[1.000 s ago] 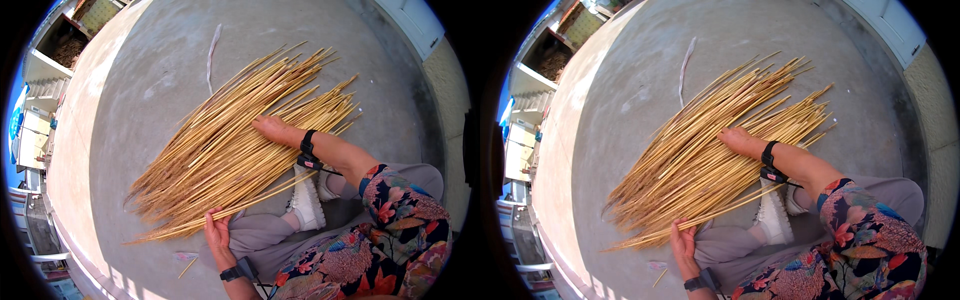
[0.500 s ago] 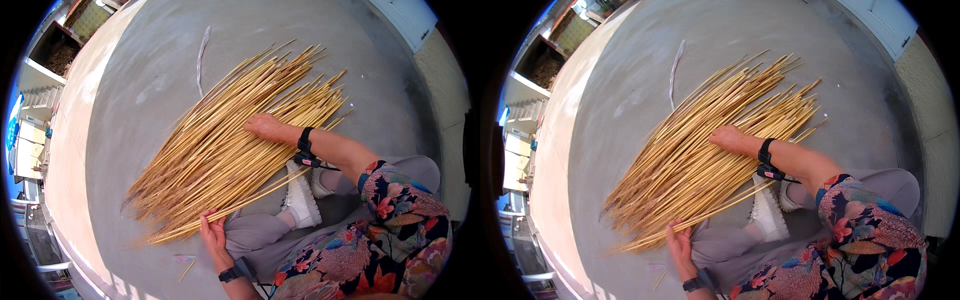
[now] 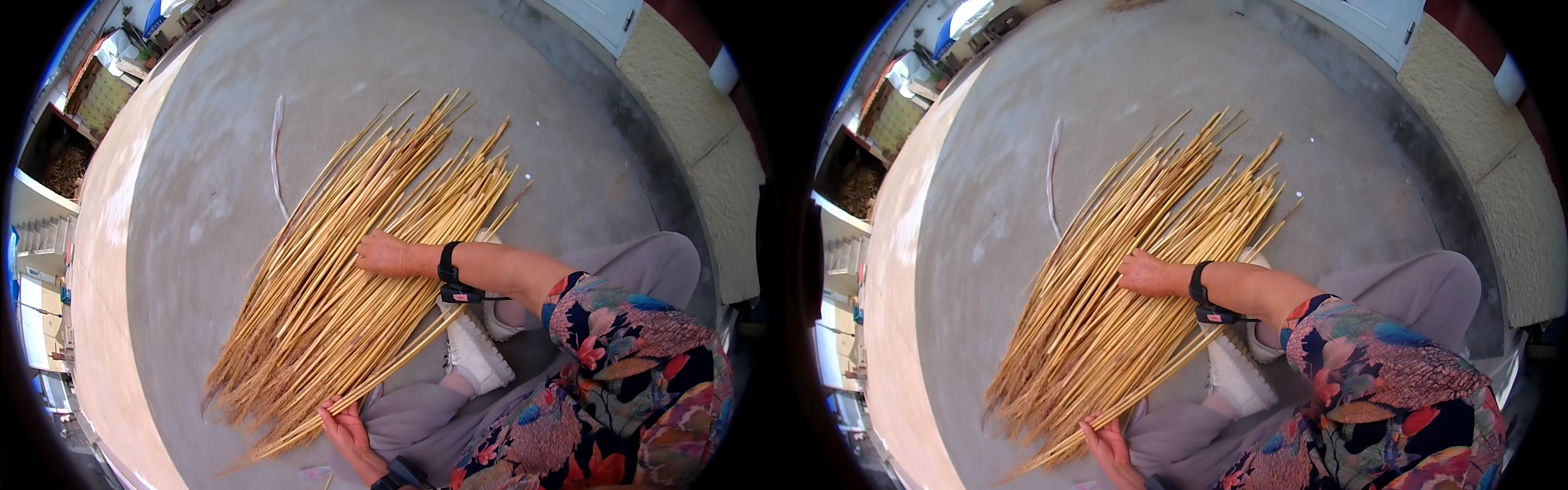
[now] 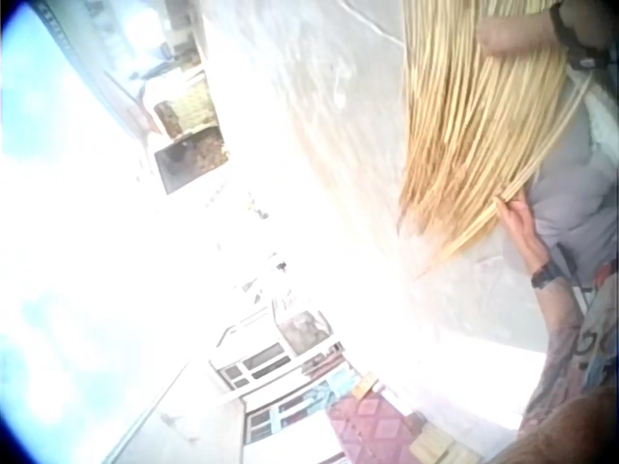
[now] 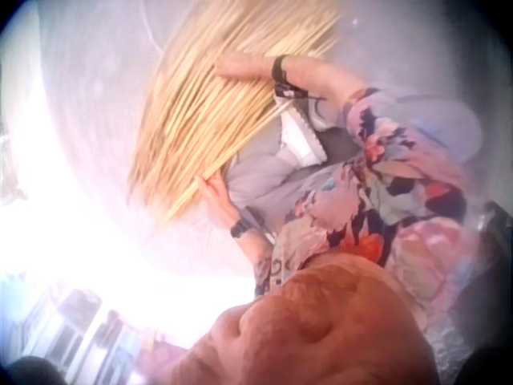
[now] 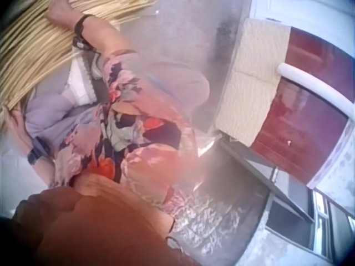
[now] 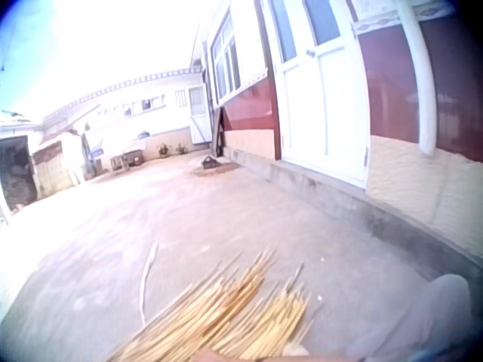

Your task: The person sorts through a bundle of long dry straws while sitting on the ground, picking them up one by one and grouping them together.

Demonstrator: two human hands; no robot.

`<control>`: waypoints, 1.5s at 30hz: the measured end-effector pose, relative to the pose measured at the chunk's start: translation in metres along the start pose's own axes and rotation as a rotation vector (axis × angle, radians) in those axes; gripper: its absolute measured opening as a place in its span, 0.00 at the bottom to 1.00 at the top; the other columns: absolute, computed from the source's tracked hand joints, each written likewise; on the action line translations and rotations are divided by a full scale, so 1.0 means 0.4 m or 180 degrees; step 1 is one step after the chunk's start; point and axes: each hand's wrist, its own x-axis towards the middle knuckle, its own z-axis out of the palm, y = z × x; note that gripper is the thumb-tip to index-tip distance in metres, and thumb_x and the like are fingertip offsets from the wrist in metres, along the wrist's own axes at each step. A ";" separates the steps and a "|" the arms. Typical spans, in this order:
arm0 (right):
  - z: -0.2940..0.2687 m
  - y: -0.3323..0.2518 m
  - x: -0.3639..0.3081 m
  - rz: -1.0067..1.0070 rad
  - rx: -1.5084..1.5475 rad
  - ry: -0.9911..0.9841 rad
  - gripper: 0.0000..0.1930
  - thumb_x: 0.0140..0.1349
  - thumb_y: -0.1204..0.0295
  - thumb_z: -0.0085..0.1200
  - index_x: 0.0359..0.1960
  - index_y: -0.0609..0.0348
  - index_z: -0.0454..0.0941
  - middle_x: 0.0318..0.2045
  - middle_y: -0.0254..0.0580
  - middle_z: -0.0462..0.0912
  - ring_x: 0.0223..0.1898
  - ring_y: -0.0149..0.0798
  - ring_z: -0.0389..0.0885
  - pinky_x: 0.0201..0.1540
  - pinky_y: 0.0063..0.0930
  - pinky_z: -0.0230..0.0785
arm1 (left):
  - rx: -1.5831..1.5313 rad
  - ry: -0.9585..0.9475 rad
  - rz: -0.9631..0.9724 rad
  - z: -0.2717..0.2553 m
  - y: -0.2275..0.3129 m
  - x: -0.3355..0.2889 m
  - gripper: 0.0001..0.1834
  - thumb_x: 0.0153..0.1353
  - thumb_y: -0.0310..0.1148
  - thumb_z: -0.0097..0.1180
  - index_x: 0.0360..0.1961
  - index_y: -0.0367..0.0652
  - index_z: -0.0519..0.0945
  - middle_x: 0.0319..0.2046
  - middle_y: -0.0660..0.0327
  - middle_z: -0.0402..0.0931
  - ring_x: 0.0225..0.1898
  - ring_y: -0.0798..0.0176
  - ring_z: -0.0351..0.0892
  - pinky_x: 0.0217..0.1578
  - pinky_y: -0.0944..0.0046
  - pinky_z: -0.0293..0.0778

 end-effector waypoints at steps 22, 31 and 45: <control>0.082 -0.009 0.000 0.0517 0.0896 -0.0290 0.09 0.53 0.74 0.46 0.37 0.58 0.73 0.39 0.46 0.69 0.45 0.47 0.67 0.49 0.42 0.57 | 0.0160 -0.0107 -0.0155 0.011 0.011 -0.003 0.12 0.63 0.40 0.46 0.35 0.41 0.73 0.35 0.54 0.74 0.41 0.57 0.75 0.42 0.50 0.76; 0.085 -0.028 -0.030 0.0328 0.0907 -0.0148 0.08 0.53 0.74 0.44 0.35 0.58 0.73 0.35 0.45 0.72 0.42 0.46 0.70 0.45 0.39 0.62 | 0.0236 0.0005 -0.0230 -0.003 0.014 0.002 0.13 0.63 0.41 0.46 0.35 0.41 0.72 0.36 0.52 0.74 0.40 0.55 0.75 0.39 0.52 0.77; 0.109 0.114 0.064 0.1421 0.0470 -0.0526 0.13 0.41 0.85 0.54 0.33 0.72 0.74 0.36 0.58 0.72 0.34 0.53 0.76 0.31 0.35 0.73 | 0.0322 -0.0085 -0.0258 0.001 0.011 0.003 0.13 0.62 0.41 0.47 0.36 0.42 0.72 0.37 0.54 0.74 0.42 0.55 0.74 0.42 0.53 0.75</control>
